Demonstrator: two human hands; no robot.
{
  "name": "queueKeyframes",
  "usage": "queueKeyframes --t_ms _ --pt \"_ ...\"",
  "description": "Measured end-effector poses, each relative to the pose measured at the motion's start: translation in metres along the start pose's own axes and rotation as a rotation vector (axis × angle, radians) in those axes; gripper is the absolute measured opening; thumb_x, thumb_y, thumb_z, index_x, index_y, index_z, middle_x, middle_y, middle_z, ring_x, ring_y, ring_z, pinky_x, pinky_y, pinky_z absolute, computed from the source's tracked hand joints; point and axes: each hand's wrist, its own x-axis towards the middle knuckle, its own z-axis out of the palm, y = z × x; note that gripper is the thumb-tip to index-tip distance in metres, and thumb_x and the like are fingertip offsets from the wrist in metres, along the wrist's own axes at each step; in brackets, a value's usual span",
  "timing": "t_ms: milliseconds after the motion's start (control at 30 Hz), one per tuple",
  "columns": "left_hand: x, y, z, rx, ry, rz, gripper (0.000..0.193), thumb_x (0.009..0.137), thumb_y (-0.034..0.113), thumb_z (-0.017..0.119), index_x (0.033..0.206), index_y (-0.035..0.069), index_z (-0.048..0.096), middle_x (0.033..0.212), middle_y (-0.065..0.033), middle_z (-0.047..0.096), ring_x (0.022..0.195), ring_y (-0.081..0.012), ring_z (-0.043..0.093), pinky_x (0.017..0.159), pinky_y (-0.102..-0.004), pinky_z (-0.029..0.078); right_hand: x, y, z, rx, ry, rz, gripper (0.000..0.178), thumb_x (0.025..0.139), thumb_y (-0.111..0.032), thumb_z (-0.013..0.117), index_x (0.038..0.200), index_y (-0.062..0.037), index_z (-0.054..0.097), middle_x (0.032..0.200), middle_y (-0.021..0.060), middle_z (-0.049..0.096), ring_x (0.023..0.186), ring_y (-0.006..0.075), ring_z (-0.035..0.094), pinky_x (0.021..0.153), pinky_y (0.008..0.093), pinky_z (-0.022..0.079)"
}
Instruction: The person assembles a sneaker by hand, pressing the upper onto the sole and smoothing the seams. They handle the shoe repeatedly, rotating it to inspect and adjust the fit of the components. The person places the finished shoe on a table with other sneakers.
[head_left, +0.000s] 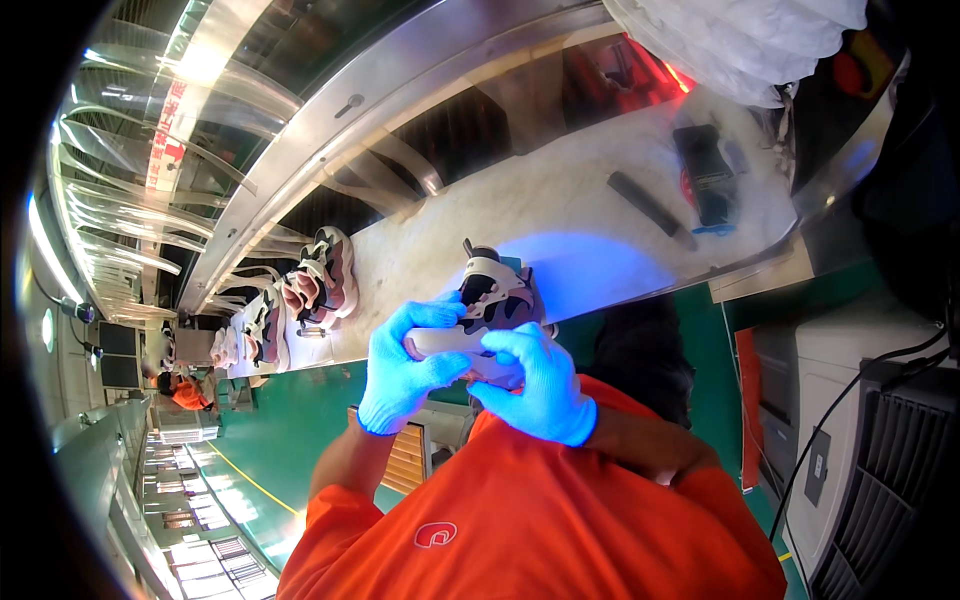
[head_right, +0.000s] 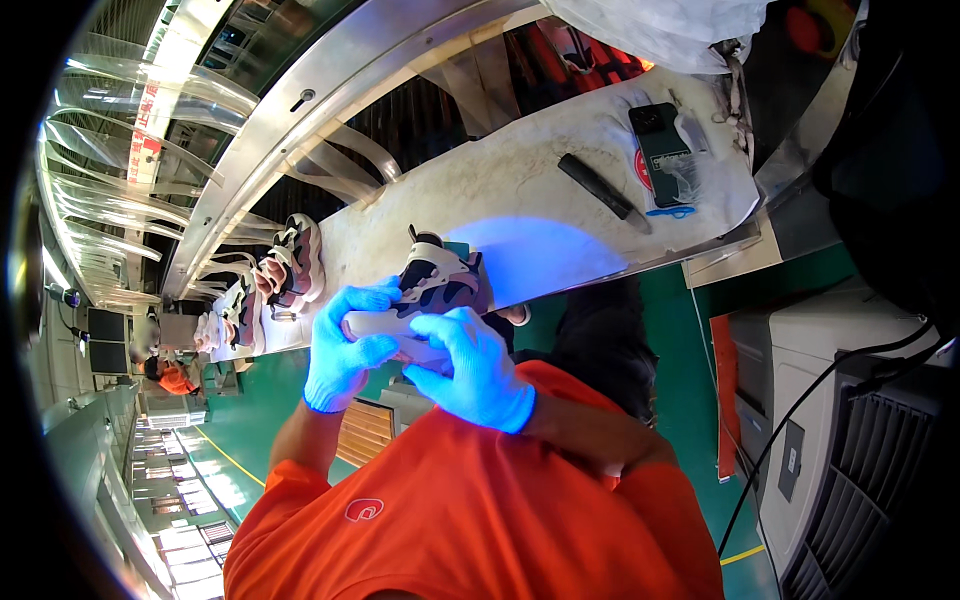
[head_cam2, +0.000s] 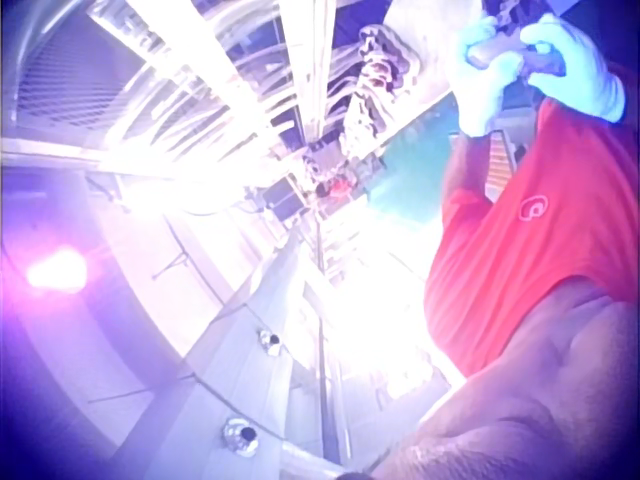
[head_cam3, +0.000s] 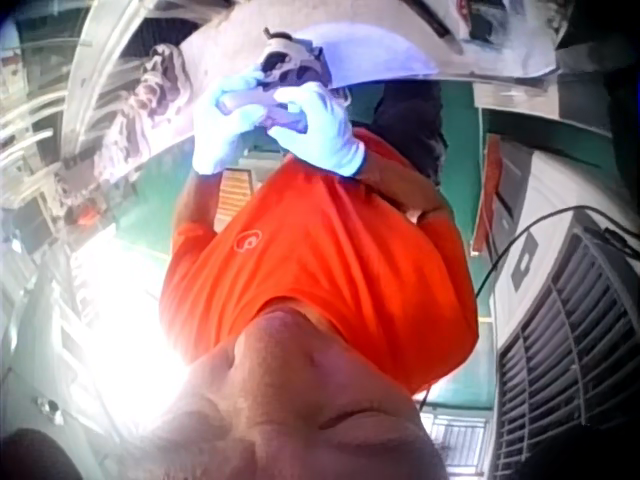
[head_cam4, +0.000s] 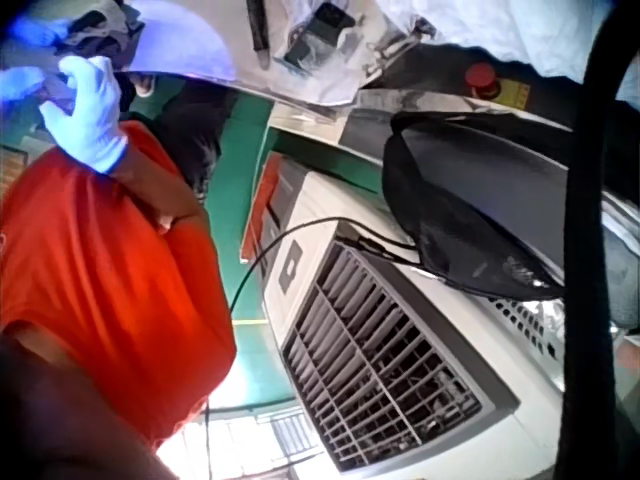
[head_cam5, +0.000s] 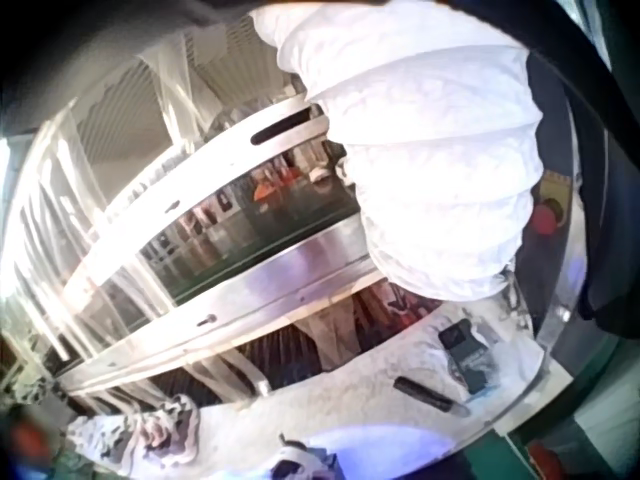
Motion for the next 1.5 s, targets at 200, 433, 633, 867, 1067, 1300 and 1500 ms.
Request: queueKeyframes --t_ms 200,433,633,867,1067,1300,1500 --pt "0.005 -0.005 -0.005 -0.011 -0.014 0.024 0.052 0.080 0.010 0.098 0.124 -0.001 0.073 0.142 -0.0178 0.072 0.127 -0.0260 0.072 0.100 -0.0394 0.065 0.013 0.005 0.000 -0.018 0.055 -0.003 0.069 0.076 -0.013 0.101 0.134 -0.0065 0.064 0.108 0.0141 0.067 0.092 0.0339 0.072 0.075 0.0450 0.059" --pt "0.004 0.011 -0.007 0.065 0.013 -0.033 0.053 0.079 0.012 0.099 0.124 0.001 0.073 0.140 -0.0174 0.073 0.124 -0.0254 0.072 0.100 -0.0402 0.064 0.021 0.013 0.006 -0.027 -0.006 0.036 0.070 0.076 -0.019 0.101 0.134 -0.0072 0.064 0.112 0.0136 0.068 0.100 0.0350 0.072 0.083 0.0470 0.060" --pt "0.015 0.028 -0.010 0.551 -0.041 0.096 0.065 0.073 0.029 0.107 0.120 -0.001 0.074 0.137 -0.0163 0.074 0.124 -0.0250 0.073 0.109 -0.0389 0.058 0.036 0.018 0.007 -0.047 -0.082 0.013 0.071 0.076 -0.020 0.099 0.136 -0.0086 0.063 0.115 0.0129 0.069 0.106 0.0356 0.072 0.088 0.0487 0.060" --pt "0.024 0.032 -0.005 0.611 -0.011 0.102 0.062 0.071 0.029 0.107 0.114 -0.001 0.074 0.129 -0.0159 0.076 0.117 -0.0233 0.075 0.103 -0.0387 0.060 0.039 0.023 0.006 0.008 -0.037 0.029 0.070 0.076 -0.025 0.101 0.133 -0.0073 0.064 0.115 0.0131 0.069 0.105 0.0350 0.072 0.088 0.0465 0.061" --pt "0.025 0.031 -0.004 0.542 0.025 0.033 0.063 0.070 0.029 0.107 0.114 -0.001 0.073 0.129 -0.0161 0.075 0.116 -0.0246 0.075 0.103 -0.0385 0.061 0.000 0.033 0.001 -0.061 0.072 0.032 0.067 0.072 -0.023 0.105 0.122 -0.0054 0.065 0.116 0.0156 0.067 0.100 0.0343 0.072 0.085 0.0445 0.059" --pt "0.021 0.034 0.001 0.492 0.045 -0.031 0.062 0.070 0.030 0.106 0.113 0.000 0.073 0.129 -0.0166 0.075 0.119 -0.0253 0.075 0.105 -0.0392 0.060 -0.009 0.036 0.006 0.049 0.095 0.103 0.055 0.075 -0.021 0.104 0.112 -0.0061 0.066 0.106 0.0124 0.065 0.093 0.0312 0.070 0.078 0.0441 0.057" --pt "0.019 0.026 -0.007 0.502 0.028 0.045 0.060 0.071 0.029 0.107 0.111 -0.001 0.073 0.127 -0.0172 0.074 0.118 -0.0247 0.075 0.104 -0.0392 0.060 0.000 0.050 0.009 0.037 0.119 0.012 0.055 0.072 -0.019 0.106 0.110 -0.0065 0.068 0.102 0.0121 0.068 0.092 0.0312 0.071 0.076 0.0438 0.058"
